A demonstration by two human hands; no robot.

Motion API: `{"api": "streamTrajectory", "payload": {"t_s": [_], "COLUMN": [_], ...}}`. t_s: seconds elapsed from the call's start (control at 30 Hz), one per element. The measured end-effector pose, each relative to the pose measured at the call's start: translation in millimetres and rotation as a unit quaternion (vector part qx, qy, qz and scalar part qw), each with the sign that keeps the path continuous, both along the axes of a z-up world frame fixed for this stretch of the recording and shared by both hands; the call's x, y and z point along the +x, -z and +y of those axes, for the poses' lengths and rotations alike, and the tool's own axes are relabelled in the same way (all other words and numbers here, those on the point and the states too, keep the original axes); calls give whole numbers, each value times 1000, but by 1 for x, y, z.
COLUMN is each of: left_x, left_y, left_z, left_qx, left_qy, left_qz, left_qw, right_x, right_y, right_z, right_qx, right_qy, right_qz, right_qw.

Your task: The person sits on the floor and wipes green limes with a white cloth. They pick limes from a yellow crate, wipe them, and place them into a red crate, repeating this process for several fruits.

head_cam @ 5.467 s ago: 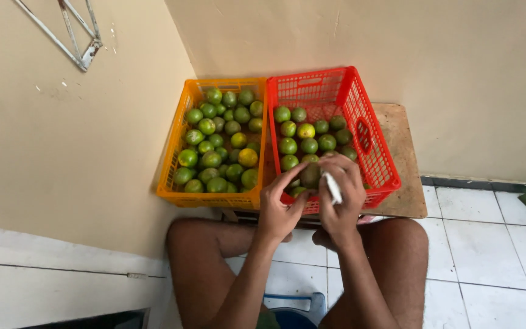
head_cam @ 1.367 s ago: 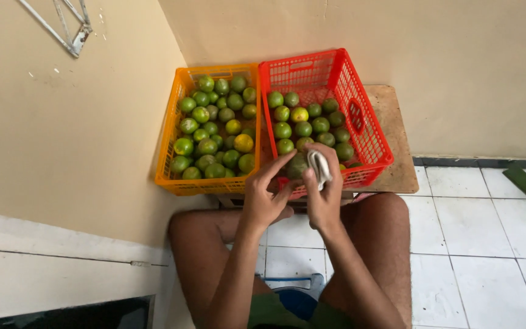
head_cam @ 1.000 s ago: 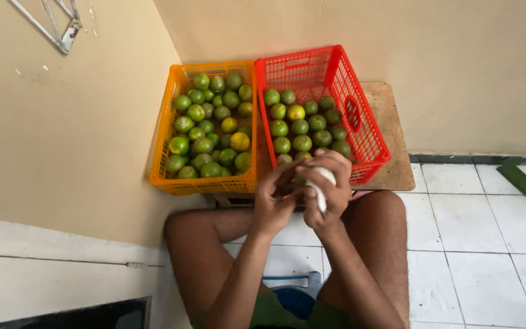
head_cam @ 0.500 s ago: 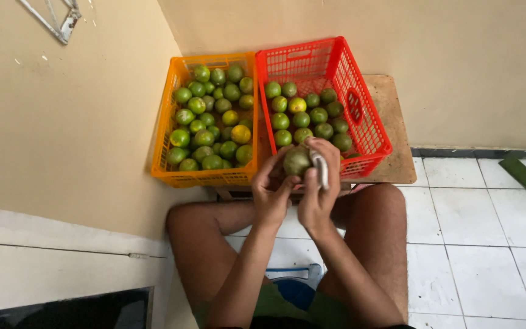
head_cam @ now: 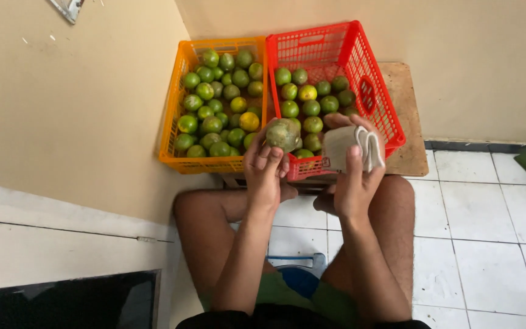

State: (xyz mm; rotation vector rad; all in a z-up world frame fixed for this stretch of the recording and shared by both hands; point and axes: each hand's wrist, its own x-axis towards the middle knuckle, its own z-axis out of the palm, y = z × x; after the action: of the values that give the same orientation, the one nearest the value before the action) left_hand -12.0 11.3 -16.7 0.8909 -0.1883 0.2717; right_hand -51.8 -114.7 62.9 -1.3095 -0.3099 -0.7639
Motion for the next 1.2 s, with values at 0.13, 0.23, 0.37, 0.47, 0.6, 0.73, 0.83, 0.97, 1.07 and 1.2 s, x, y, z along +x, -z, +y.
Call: {"api": "streamTrajectory", "payload": {"t_s": [0.13, 0.23, 0.37, 0.47, 0.6, 0.73, 0.83, 0.97, 1.07, 1.2], "left_x": [-20, -22, -16, -18, -35, -27, -28, -28, -23, -23], "left_y": [-22, -4, -1, -27, -53, -35, -44, -46, -43, -42], "left_z": [-21, -33, -23, -24, -24, -34, -30, -27, -16, -9], "left_qx": [-10, 2, 95, 187, 264, 158, 226, 192, 217, 414], "left_qy": [14, 65, 8, -56, -149, -132, -147, -92, -108, -234], "left_qz": [14, 37, -53, -129, -179, -180, -199, -157, -186, -279], "left_qw": [1000, 997, 994, 972, 936, 962, 942, 964, 952, 834], "right_x": [10, 17, 12, 13, 12, 8, 8, 11, 15, 17], "right_y": [22, 27, 14, 13, 13, 5, 11, 19, 24, 16], "right_z": [-1, -3, -18, -23, -13, -3, 0, -5, -7, -10], "right_qx": [-248, -280, -37, -99, -148, -25, -26, -78, -143, -400], "right_qy": [191, 210, 16, 43, 2, -96, -97, -95, 7, 151], "right_qz": [-218, -207, 81, -14, -47, 24, 45, 61, -70, -284], "right_qw": [924, 914, 996, 994, 988, 995, 994, 991, 987, 859]}}
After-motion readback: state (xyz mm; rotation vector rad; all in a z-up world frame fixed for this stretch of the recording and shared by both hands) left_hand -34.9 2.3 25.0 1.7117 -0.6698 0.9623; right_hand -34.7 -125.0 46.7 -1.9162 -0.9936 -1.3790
